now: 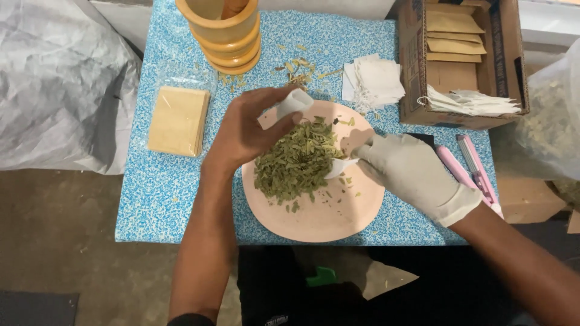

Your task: Filling small tea bags with dried leaves, weighing them on a digital scale, and sealing them with a heat sealer.

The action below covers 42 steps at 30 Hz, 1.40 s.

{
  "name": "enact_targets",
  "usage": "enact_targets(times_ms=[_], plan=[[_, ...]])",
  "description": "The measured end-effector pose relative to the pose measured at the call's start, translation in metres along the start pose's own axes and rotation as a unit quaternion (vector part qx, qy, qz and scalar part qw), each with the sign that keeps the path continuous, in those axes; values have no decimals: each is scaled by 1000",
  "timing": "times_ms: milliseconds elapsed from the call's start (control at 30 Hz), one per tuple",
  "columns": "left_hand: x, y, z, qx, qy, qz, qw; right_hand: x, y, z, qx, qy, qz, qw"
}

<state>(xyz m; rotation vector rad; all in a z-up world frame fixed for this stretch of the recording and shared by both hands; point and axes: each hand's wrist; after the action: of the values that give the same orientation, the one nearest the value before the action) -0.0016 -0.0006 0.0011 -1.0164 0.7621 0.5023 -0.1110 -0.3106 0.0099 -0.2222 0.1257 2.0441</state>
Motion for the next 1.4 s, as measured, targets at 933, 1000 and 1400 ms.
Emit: enact_targets(times_ms=[933, 1000, 1400], plan=[[-8, 3, -32, 207, -123, 18, 970, -51, 11, 77, -53, -130, -42, 989], [-5, 5, -34, 197, -131, 6, 972, -49, 8, 78, -72, -71, -10, 995], [8, 10, -45, 174, -152, -57, 971, -25, -14, 95, -120, 243, 26, 962]])
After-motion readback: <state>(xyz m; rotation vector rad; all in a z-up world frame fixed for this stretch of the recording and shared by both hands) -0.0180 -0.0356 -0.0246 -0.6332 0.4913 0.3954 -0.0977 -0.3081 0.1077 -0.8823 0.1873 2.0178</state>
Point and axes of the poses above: each hand's wrist, its own y-axis away from the middle knuckle, its own z-axis out of the back of the hand, x = y × z, and after that the axes turned 1 degree about -z, right-handed
